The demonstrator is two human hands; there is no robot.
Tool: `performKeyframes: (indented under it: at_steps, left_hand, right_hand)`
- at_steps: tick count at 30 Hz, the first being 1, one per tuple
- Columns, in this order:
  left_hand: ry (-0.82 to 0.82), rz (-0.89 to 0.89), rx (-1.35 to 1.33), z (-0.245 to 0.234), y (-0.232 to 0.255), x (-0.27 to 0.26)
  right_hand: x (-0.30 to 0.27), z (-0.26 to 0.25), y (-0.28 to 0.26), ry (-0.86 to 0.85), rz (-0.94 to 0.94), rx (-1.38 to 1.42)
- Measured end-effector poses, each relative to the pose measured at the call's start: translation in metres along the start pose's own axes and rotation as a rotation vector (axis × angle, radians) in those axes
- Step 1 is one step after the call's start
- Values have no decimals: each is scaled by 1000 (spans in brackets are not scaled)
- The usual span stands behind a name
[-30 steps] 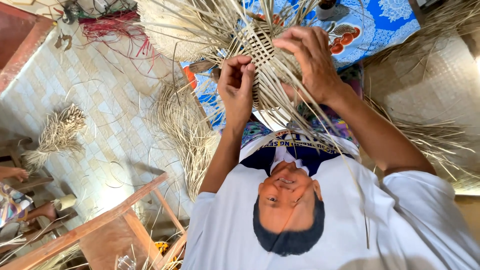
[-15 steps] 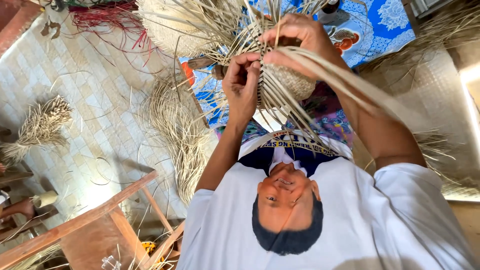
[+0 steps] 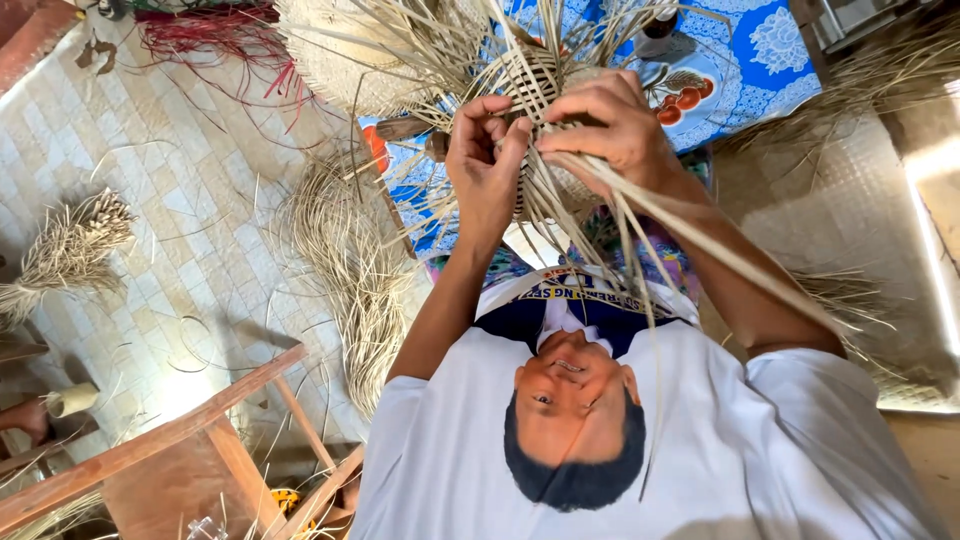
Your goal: Weaving dried plant fibers into a structured object like a hat or basket
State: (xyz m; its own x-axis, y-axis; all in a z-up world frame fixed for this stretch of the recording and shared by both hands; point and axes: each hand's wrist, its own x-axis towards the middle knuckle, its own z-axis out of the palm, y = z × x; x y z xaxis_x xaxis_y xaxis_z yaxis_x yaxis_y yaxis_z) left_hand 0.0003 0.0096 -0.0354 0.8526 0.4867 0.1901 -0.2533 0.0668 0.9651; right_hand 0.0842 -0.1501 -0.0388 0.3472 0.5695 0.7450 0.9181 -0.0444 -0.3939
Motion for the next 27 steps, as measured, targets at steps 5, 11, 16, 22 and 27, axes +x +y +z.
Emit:
performKeyframes:
  at_steps: [5,11,16,22,27]
  left_hand:
    - [-99,-18,54,-8,-7,0]
    - [-187,-14,55,-15,-4,1]
    - [-159,49,111,-9,2,4]
    - [-102,41,139,-3,1,5]
    - [-52,9,130,-1,-1,5]
  right_hand:
    - [-8,13,15,109,28,-15]
    - [18,19,27,37,242,337]
    - [36,-1,10,-56,557,441]
    - [12,0,14,-41,291,312]
    - [-7,-10,7,-70,121,173]
